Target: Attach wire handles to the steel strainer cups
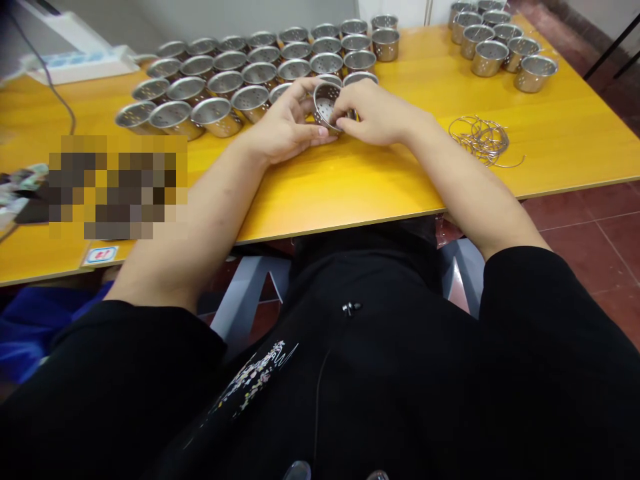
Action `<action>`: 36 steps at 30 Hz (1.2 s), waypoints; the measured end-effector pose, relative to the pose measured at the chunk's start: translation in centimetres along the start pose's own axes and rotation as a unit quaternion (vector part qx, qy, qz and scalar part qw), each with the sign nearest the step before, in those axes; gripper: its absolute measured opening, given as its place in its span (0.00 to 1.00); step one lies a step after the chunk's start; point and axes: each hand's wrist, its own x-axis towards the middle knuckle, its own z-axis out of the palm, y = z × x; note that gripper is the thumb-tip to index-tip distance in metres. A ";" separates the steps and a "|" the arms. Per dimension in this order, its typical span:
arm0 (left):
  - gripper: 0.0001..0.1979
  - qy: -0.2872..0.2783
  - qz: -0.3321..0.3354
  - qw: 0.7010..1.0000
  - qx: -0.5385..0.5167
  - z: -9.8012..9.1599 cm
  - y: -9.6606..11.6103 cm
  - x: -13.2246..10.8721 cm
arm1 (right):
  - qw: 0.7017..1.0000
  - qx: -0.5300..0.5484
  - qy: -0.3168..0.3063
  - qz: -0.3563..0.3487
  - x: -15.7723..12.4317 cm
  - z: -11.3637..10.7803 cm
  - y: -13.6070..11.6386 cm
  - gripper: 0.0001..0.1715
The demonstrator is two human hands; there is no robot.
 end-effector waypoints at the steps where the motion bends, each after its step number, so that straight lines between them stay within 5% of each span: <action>1: 0.46 0.002 0.000 1.000 0.012 -0.1 -0.2 0.1 | 1.000 0.005 -0.014 0.013 0.0 0.1 0.0 0.13; 5: 0.43 0.004 0.006 0.999 0.045 -0.5 -0.7 0.5 | 0.997 0.028 -0.004 0.074 0.1 0.6 0.3 0.20; 11: 0.41 -0.009 0.014 0.999 0.043 0.8 0.6 0.0 | 0.998 0.041 -0.034 0.032 0.3 0.6 0.5 0.34; 16: 0.42 -0.036 0.026 0.998 0.049 0.9 1.2 -0.2 | 0.990 0.121 -0.019 0.066 -0.1 -0.3 -0.3 0.40; 22: 0.42 -0.054 0.039 0.995 0.069 0.3 0.2 0.5 | 0.959 0.226 -0.027 0.167 -1.1 -0.7 -0.7 0.36; 30: 0.49 -0.063 0.007 0.992 0.108 1.8 1.4 -0.6 | 0.979 0.185 -0.009 0.083 -0.8 -0.9 -1.4 0.22; 36: 0.47 -0.059 0.029 0.991 0.119 2.3 1.7 -0.9 | 0.981 0.154 -0.001 0.116 -0.5 -0.6 -2.0 0.16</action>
